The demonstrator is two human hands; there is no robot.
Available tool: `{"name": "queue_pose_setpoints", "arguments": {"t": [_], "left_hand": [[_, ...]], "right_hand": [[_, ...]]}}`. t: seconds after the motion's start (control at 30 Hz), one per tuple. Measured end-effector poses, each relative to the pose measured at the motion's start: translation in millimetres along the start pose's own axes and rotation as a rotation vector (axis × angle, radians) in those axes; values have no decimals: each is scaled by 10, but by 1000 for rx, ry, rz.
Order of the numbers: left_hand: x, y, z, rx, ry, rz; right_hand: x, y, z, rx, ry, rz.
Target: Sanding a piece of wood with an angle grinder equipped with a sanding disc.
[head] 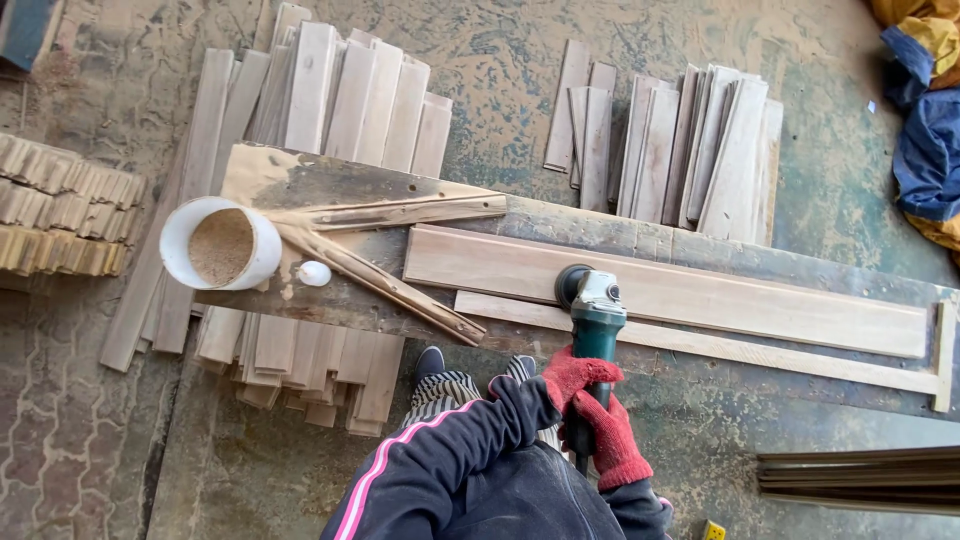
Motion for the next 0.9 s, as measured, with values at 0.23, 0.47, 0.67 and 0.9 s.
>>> {"name": "queue_pose_setpoints", "arguments": {"t": [0.23,0.47,0.67,0.9], "left_hand": [[-149,714,-175,-86,-75,-250],[-546,1475,-652,-136,-171,-434],[-648,1769,-919,-210,-290,-461],[-597,1238,-642,-177,-149,-375]], "right_hand": [[105,-715,-147,114,-5,-170],[194,-1580,-332,293,37,-289],[338,-1976,-597,343,24,-478],[255,-1344,-221,276,8,-331]]}}
Point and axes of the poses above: each hand's wrist, its own z-axis towards the middle knuckle, its own y-axis out of the back of the hand, x = y × z, the point moved 1 cm from there along z, towards the middle knuckle, and after that the axes turned 8 degrees about -x, right-handed, at the moved point
